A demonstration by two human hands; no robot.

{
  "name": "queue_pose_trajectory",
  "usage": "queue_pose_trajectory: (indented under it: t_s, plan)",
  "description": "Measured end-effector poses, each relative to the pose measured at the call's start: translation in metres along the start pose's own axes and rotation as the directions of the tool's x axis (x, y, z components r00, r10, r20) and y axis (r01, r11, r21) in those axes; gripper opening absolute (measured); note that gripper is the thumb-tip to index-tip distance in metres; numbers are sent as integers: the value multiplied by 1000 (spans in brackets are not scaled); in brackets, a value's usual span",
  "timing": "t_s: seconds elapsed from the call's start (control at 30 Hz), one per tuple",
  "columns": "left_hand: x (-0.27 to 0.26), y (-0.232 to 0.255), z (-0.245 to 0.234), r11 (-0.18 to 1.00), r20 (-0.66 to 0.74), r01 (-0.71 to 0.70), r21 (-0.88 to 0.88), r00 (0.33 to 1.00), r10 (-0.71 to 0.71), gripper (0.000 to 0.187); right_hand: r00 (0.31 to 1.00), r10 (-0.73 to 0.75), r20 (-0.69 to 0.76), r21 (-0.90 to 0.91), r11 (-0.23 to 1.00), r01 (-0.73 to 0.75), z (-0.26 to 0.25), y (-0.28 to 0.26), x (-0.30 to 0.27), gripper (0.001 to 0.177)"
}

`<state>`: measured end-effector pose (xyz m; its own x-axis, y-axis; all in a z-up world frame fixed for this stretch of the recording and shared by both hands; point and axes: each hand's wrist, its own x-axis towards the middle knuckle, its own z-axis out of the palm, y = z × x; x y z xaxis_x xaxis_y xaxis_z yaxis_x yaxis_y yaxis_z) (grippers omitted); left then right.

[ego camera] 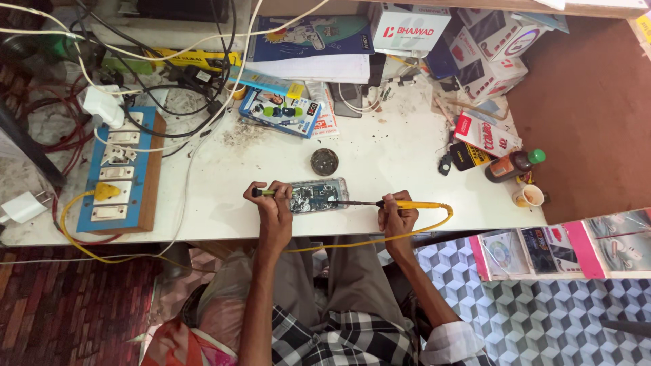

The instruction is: The person uses a soldering iron and a screwdriver to work on a small circuit board placed on a cluttered workbench. They repeatedly apply the soldering iron to various points on the board while holding it steady with the screwdriver, occasionally dipping the iron into a small container.

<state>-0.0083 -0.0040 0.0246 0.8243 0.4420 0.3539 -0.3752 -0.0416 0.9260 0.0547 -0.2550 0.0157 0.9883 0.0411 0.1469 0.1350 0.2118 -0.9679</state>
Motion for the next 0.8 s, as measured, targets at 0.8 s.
queue_pose_trajectory:
  t_s: [0.8]
  plan:
    - [-2,4,2,999,-13,-15,-33,1000,15,23,997,-16,-79,6,1000,17,4,-3,-1,21]
